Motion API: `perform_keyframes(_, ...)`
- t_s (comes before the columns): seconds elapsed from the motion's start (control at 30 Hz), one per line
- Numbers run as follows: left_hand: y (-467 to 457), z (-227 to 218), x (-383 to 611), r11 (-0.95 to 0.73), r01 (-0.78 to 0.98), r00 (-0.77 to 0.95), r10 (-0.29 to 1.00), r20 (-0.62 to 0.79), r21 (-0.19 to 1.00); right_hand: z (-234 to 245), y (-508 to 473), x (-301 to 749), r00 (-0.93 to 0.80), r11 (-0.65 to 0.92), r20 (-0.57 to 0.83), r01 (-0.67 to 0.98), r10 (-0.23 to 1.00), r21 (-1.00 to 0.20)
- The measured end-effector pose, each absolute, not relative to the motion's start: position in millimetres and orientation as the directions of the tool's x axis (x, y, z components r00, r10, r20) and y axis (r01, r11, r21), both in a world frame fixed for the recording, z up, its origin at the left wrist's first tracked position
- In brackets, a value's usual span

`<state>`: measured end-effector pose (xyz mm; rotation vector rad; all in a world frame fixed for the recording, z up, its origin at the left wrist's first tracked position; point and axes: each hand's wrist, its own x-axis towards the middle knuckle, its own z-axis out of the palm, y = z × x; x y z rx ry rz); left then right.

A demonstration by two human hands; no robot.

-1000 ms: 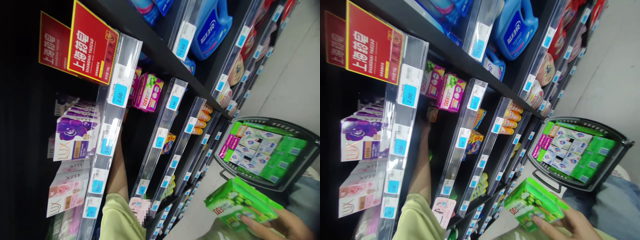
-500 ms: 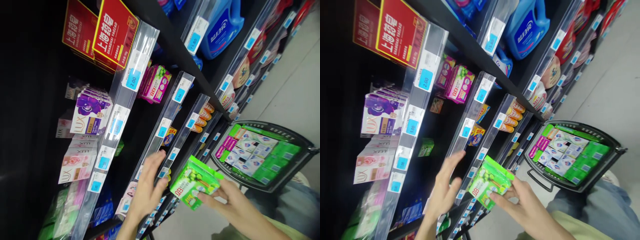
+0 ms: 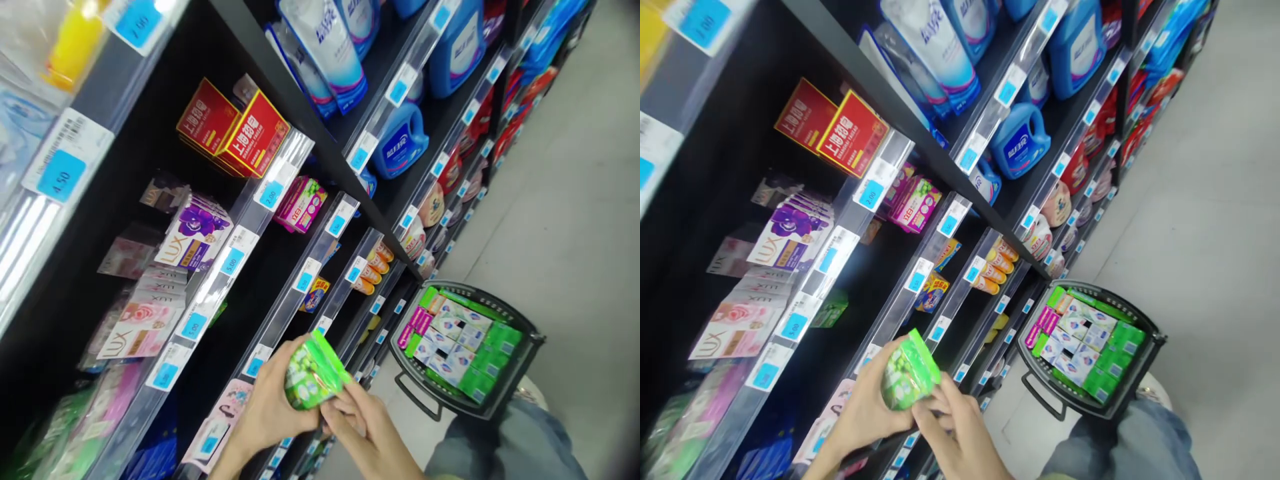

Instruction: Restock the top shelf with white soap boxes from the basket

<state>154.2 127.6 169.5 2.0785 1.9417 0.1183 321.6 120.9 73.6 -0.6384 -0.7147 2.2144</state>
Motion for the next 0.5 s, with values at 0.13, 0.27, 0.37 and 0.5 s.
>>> perform_keyframes(0.13, 144, 180, 148, -0.044, 0.952, 0.063, 0.997, -0.054, 0.304, 68, 123, 326, -0.627, -0.58, -0.211, -0.47, 0.75, -0.665)
perform_keyframes(0.27, 150, 184, 143, -0.019, 0.93, 0.034, 0.999, -0.035, 0.366, 54, 122, 333, -0.646, -0.599, -0.24, -0.418, 0.724, -0.683)
perform_keyframes(0.37, 151, 179, 134, 0.04, 0.834, -0.037, 0.999, -0.017, 0.55, 43, 120, 337, -0.673, -0.641, -0.292, -0.351, 0.679, -0.682)
perform_keyframes(0.5, 148, 156, 136, 0.135, 0.19, 0.123, 0.979, -0.16, 0.972, 30, 116, 339, -0.673, -0.671, -0.327, -0.341, 0.663, -0.658)
